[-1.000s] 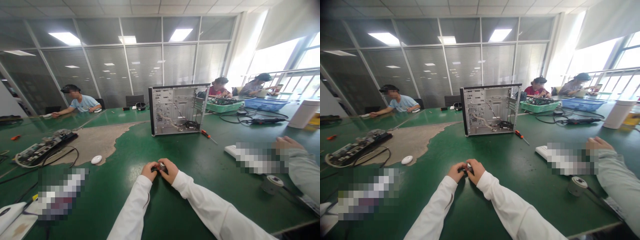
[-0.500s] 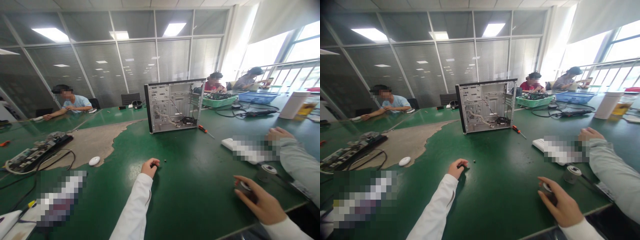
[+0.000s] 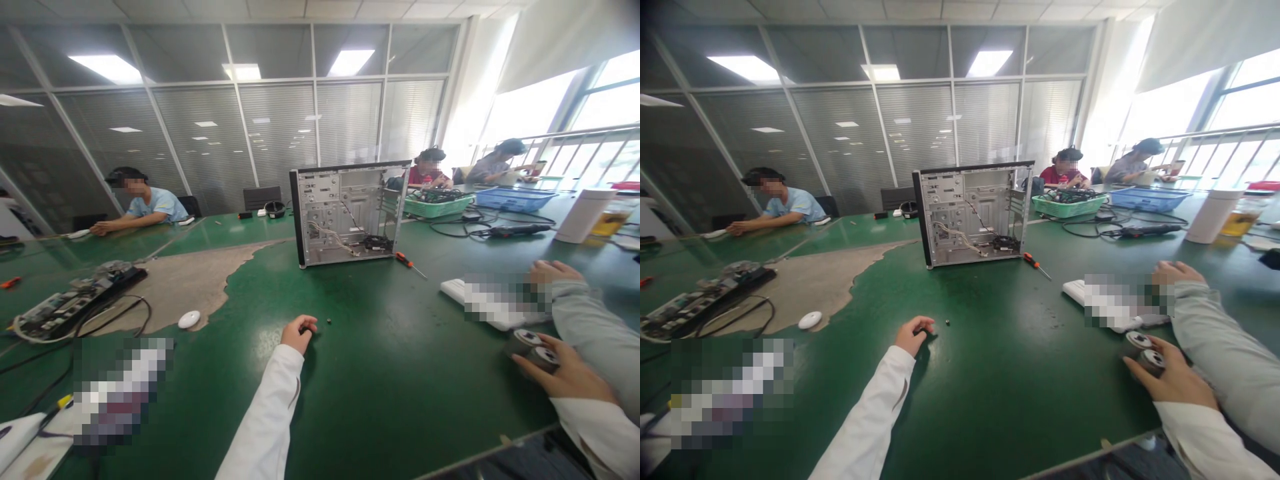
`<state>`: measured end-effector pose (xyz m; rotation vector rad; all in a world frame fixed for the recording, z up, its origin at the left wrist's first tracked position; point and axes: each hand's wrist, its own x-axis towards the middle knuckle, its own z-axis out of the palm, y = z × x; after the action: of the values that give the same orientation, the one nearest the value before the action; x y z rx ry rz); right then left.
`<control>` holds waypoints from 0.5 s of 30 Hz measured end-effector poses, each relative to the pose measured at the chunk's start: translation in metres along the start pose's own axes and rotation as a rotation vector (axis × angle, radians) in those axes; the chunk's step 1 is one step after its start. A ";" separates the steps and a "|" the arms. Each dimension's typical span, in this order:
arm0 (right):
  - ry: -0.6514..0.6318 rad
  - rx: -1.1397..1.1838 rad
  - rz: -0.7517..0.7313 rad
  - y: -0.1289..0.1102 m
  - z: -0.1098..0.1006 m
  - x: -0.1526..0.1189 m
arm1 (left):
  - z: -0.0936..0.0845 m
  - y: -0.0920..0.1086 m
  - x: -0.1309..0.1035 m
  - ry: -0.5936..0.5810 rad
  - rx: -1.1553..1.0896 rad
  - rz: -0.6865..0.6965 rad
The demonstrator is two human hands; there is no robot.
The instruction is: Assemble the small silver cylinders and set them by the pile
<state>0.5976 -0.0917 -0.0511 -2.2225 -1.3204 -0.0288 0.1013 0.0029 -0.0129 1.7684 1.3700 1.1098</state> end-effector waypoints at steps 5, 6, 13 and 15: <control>0.071 0.056 0.024 -0.016 0.020 0.014 | 0.001 -0.002 0.001 0.007 -0.013 -0.004; 0.062 0.079 0.018 -0.022 0.022 0.015 | 0.001 -0.002 0.001 0.010 -0.012 -0.008; 0.078 0.188 -0.070 -0.051 0.028 0.011 | 0.001 -0.002 0.001 0.002 -0.035 0.000; 0.119 0.160 -0.049 -0.048 0.028 0.008 | 0.002 -0.004 0.002 0.022 -0.033 -0.009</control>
<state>0.5557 -0.0545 -0.0518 -2.0234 -1.2665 -0.0702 0.1015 0.0056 -0.0169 1.7292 1.3637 1.1441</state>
